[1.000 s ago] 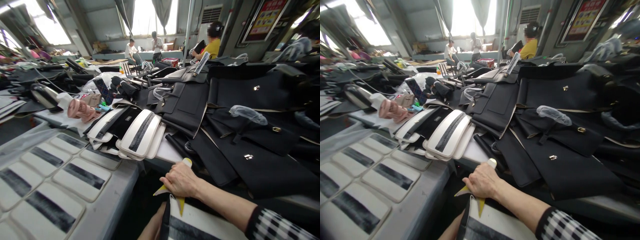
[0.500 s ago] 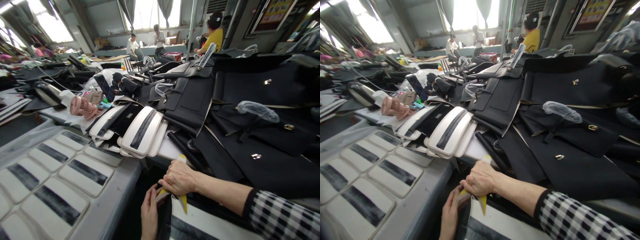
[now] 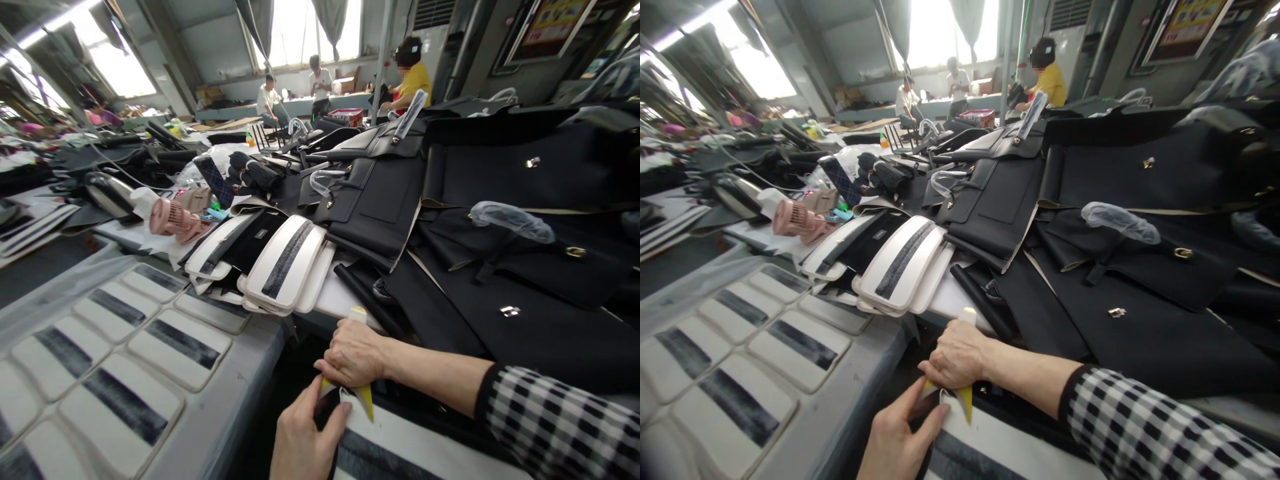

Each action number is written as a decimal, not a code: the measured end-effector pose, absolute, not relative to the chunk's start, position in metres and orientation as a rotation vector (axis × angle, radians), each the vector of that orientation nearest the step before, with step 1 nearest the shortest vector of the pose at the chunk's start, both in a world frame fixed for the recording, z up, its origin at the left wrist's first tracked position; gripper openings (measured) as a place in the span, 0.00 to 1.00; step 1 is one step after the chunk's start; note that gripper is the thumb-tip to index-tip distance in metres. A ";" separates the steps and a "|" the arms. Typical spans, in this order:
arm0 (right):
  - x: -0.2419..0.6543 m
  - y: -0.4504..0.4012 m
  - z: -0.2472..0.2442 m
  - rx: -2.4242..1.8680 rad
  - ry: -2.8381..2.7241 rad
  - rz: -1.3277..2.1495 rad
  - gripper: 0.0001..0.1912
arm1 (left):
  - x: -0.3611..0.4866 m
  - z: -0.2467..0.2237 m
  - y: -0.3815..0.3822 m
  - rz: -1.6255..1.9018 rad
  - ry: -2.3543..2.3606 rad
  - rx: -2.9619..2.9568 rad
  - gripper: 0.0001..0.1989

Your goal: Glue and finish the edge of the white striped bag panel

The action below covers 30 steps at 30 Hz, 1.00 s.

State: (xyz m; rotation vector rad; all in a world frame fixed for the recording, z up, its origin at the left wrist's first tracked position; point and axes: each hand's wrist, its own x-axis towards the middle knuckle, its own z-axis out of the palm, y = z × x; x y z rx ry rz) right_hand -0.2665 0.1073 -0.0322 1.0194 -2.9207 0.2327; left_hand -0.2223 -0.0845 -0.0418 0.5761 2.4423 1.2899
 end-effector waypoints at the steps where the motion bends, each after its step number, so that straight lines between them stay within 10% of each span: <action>1: -0.266 0.107 -0.032 1.021 -2.918 0.232 0.29 | -0.221 -0.042 -0.083 1.309 2.438 0.595 0.22; 30: -0.251 0.108 -0.032 1.057 -2.971 0.202 0.30 | -0.207 -0.075 -0.086 1.181 2.554 0.714 0.19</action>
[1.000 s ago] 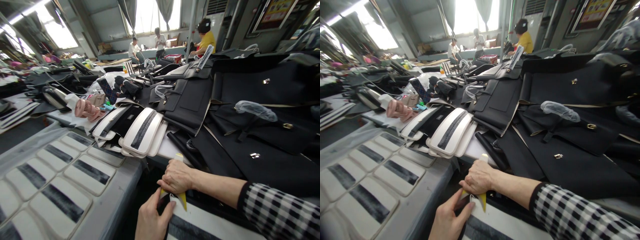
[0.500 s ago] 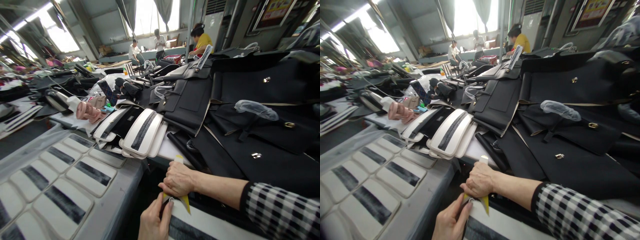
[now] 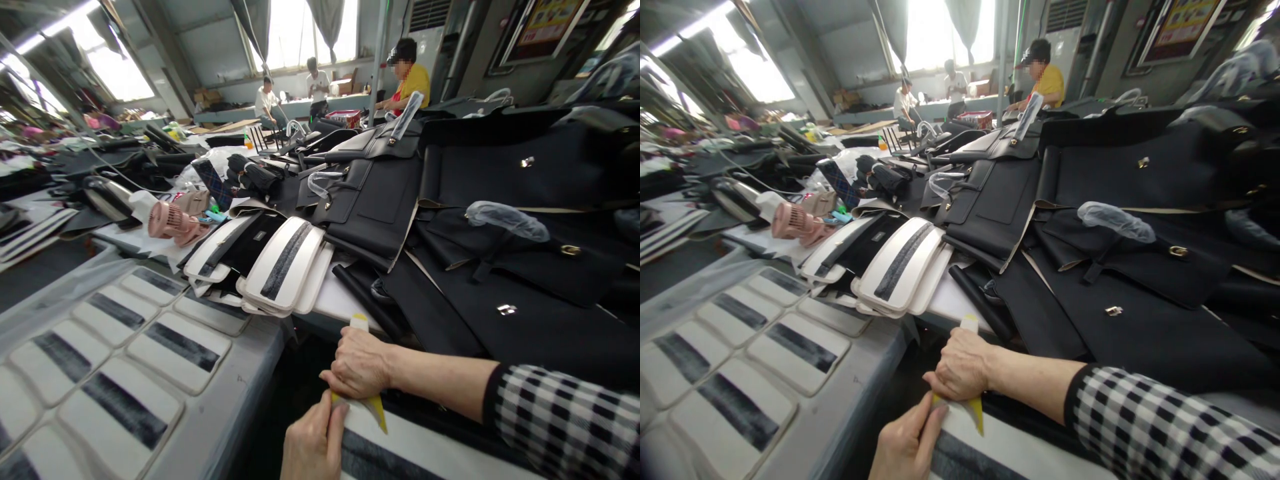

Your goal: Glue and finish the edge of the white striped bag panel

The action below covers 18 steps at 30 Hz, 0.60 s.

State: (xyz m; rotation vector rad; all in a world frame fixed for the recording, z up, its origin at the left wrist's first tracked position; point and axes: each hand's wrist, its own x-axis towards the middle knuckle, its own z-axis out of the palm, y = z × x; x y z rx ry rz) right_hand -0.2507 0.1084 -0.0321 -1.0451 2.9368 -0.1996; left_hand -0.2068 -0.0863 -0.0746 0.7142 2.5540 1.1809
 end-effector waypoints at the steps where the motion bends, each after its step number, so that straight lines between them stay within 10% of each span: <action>1: -0.248 0.108 -0.031 -1.024 2.936 -0.190 0.30 | -0.208 -0.073 -0.087 1.154 2.535 0.728 0.20; 18: -0.201 0.092 -0.026 -0.515 3.012 -0.139 0.31 | -0.217 -0.061 -0.071 1.847 1.266 -0.079 0.30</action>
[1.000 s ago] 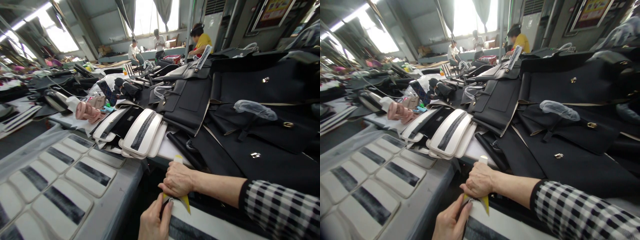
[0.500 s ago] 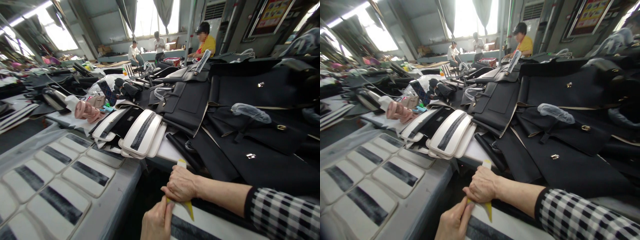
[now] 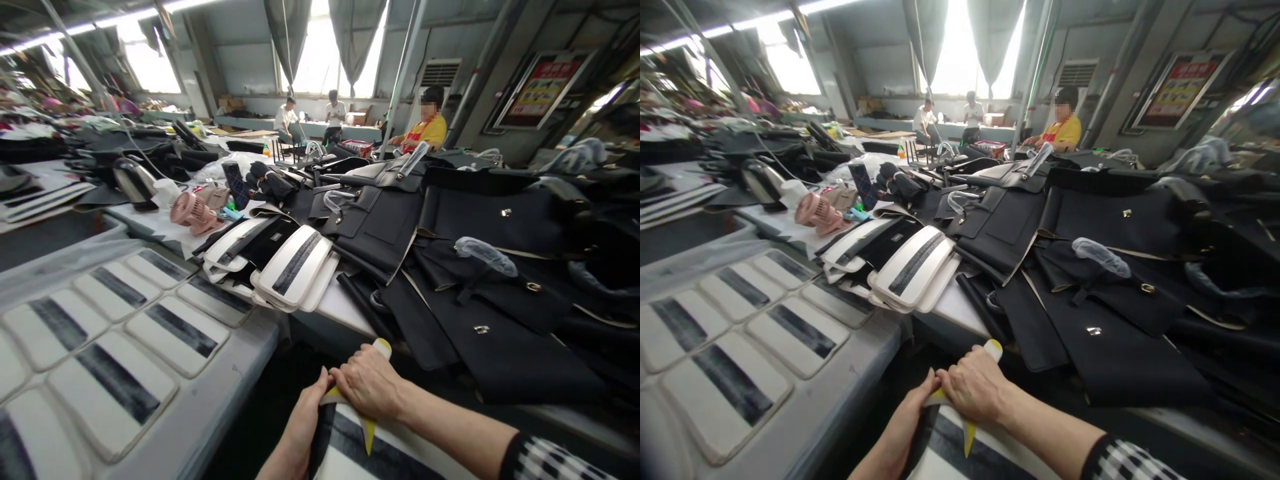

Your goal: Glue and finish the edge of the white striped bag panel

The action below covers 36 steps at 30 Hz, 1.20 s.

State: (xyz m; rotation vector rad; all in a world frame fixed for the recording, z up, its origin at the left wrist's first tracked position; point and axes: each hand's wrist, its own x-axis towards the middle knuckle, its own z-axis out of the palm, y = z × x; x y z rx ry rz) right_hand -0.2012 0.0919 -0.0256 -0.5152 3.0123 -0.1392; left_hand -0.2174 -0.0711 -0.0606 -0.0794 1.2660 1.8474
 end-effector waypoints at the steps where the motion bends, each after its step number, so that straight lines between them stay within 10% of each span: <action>1: -0.199 0.091 -0.025 -0.483 3.011 -0.139 0.31 | -0.218 -0.063 -0.071 1.850 1.284 -0.062 0.29; 9: -0.181 0.099 -0.022 -0.207 2.933 -0.388 0.21 | -0.224 -0.070 -0.068 1.895 1.305 0.083 0.27; 14: -0.173 0.127 -0.022 0.183 2.827 -0.708 0.36 | -0.225 -0.070 -0.071 1.821 1.360 0.066 0.30; 22: -0.189 0.144 -0.032 0.349 1.992 -1.790 0.37 | -0.240 -0.058 -0.071 1.689 1.445 0.050 0.23; 36: -0.212 0.122 -0.051 0.193 2.032 -1.734 0.23 | -0.248 -0.034 -0.065 1.584 1.472 0.252 0.16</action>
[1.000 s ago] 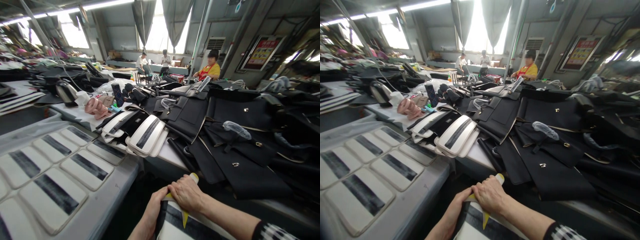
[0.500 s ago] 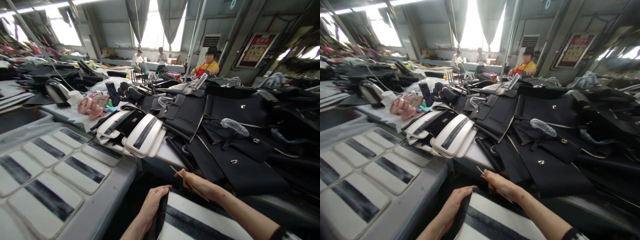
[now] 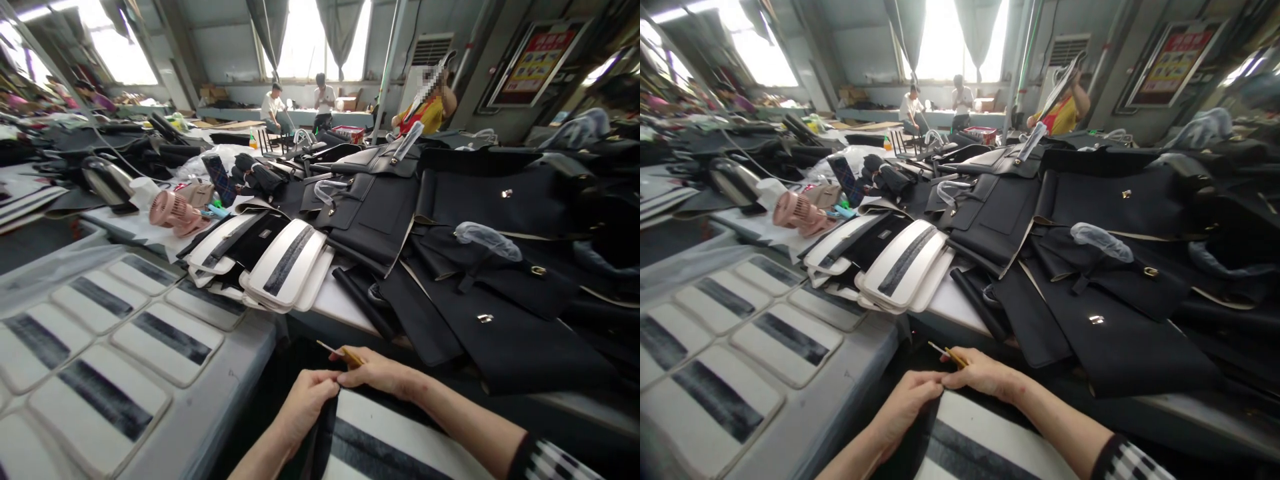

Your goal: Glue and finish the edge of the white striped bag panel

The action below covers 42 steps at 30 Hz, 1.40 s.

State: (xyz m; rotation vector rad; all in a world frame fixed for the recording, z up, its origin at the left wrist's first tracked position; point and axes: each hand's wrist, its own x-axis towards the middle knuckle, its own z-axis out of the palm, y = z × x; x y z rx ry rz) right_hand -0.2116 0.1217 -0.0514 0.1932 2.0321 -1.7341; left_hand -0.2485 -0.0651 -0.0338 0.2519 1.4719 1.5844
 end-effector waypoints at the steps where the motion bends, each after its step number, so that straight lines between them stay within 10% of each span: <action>1: -0.211 0.121 -0.054 0.168 2.042 -1.733 0.23 | -0.249 -0.035 -0.065 1.561 1.493 0.298 0.16; 42: -0.218 0.124 -0.057 0.163 1.798 -1.797 0.20 | -0.244 -0.064 -0.073 1.464 1.741 0.400 0.22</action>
